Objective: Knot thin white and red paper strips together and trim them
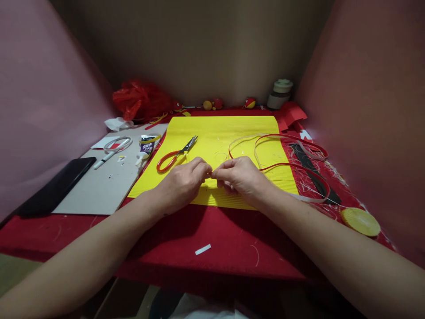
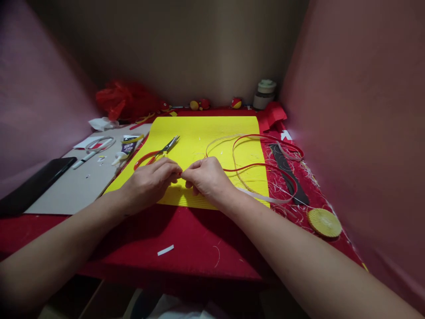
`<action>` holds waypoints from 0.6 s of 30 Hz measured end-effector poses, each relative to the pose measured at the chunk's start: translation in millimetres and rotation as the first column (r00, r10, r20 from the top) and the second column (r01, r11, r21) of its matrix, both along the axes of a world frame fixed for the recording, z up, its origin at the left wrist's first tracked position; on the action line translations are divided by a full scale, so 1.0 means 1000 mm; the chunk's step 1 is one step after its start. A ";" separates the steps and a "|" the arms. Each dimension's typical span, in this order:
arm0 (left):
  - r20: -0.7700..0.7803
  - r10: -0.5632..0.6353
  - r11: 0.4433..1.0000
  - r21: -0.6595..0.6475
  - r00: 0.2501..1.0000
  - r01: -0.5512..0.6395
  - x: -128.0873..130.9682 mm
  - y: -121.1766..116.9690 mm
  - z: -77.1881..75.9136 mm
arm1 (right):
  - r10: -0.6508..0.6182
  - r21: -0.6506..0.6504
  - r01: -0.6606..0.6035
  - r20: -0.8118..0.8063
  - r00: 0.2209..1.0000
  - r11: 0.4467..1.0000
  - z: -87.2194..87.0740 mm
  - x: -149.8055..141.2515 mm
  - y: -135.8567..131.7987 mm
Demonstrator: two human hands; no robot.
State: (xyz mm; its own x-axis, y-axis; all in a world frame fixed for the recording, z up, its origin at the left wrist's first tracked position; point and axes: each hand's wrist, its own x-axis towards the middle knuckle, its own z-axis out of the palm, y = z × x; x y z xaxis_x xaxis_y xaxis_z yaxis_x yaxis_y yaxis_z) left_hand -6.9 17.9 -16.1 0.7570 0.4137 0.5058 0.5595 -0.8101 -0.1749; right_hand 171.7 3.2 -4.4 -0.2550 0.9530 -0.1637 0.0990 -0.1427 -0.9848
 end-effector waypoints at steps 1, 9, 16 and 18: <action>-0.015 0.000 1.000 0.011 1.000 0.000 0.000 -0.001 0.001 | -0.008 0.001 0.008 -0.004 1.000 1.000 0.000 0.000 -0.001; 0.109 -0.040 0.992 -0.113 0.993 0.052 -0.004 -0.002 0.007 | 0.047 -0.001 -0.048 -0.196 0.980 0.999 -0.010 0.000 0.002; 0.320 0.080 0.898 -0.434 0.944 0.071 0.000 -0.006 0.012 | 0.005 0.038 0.002 -0.186 0.982 0.999 -0.009 -0.001 0.000; 0.468 0.179 0.741 -0.643 0.865 0.195 0.003 -0.010 0.015 | 0.006 0.024 0.000 -0.242 0.970 1.000 -0.007 -0.001 -0.001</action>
State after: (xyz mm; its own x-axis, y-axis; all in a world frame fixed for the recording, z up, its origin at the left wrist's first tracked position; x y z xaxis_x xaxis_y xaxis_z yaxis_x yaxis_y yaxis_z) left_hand -3.7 8.3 -0.8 0.5018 0.7695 0.3951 0.4071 -0.6131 0.6771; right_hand 170.7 2.1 -11.1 -0.2871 0.9550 -0.0742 -0.1425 -0.1192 -0.9826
